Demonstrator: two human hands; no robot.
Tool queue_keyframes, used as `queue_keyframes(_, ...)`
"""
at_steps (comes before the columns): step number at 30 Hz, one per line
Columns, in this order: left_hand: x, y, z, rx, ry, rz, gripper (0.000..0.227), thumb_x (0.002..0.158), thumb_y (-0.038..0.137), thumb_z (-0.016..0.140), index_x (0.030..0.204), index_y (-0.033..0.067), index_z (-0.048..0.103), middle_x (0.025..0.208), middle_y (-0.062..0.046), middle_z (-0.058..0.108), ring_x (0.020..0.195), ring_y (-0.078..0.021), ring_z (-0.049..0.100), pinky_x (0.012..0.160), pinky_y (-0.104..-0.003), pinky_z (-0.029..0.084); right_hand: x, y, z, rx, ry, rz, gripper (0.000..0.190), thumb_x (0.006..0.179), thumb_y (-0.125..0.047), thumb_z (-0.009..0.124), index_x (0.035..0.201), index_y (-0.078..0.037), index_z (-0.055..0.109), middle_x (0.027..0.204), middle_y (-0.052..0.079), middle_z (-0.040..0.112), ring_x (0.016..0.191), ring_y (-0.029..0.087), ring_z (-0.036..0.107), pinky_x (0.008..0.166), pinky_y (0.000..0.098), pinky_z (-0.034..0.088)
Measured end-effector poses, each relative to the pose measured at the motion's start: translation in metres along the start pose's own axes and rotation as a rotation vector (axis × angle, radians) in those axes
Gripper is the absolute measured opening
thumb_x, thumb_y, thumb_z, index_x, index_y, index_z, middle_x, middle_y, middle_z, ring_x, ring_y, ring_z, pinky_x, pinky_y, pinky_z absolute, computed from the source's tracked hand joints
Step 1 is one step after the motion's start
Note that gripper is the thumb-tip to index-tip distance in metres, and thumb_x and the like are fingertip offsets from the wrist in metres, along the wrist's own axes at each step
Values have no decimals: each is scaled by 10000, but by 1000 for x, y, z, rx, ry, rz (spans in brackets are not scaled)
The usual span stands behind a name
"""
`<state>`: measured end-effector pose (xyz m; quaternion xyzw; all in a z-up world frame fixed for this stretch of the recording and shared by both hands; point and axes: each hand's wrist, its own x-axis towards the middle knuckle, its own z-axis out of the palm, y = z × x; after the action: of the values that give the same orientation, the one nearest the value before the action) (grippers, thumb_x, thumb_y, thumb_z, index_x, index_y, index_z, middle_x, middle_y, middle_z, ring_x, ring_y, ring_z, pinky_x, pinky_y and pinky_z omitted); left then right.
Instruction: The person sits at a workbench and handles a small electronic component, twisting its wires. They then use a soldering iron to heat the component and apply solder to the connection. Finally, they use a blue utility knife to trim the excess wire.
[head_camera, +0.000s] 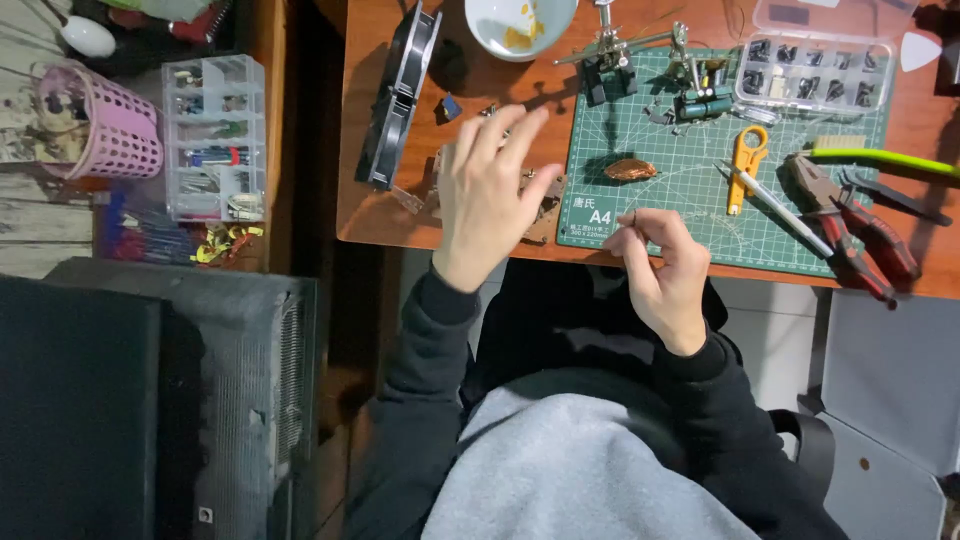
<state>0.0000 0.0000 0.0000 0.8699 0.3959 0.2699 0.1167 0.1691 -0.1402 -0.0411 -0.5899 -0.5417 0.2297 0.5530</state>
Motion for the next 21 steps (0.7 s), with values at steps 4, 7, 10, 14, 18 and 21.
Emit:
queue_keyframes(4,6,-1,-3,15,14,-6,463,932,334,736,1325,125,611,1246,-132,604,1138,-280,536,881,-422,463,3,-7,-3,23,14,-10,116,1026,74,520,1069,25,616,806,127,709,773,255,709,707,359,522)
queue_keyframes(7,18,-5,7,104,7,-14,590,900,308,803,1390,156,511,1304,-45,608,1154,-223,544,946,-381,492,3,-16,-3,-6,-9,92,54,1033,17,517,1059,36,560,842,143,682,768,222,683,741,312,546)
queue_keyframes(10,45,-23,31,178,-58,-46,702,901,382,800,1427,105,427,1367,-101,580,1184,-242,561,996,-388,523,5,-12,-3,-63,20,20,35,1040,25,538,1037,20,573,892,128,693,788,208,665,761,310,524)
queue_keyframes(14,70,-28,64,201,-165,-181,676,922,391,735,1446,139,390,1310,-120,594,1053,-343,676,823,-451,600,12,2,-6,-359,48,-114,90,1023,17,558,1052,-20,635,1190,166,668,975,296,637,818,380,458)
queue_keyframes(18,77,-16,73,103,-45,-127,234,921,254,674,1121,132,682,958,-82,737,794,-324,719,615,-470,574,19,18,-7,-488,5,-164,91,1018,-24,564,969,-64,629,1359,253,599,915,373,602,788,427,386)
queue_keyframes(21,78,-22,81,47,3,-102,116,931,203,641,988,111,682,879,-80,726,733,-312,693,556,-442,541,22,21,-8,-455,-89,-82,59,1009,-67,567,1001,-68,625,1408,250,561,969,401,571,823,455,410)
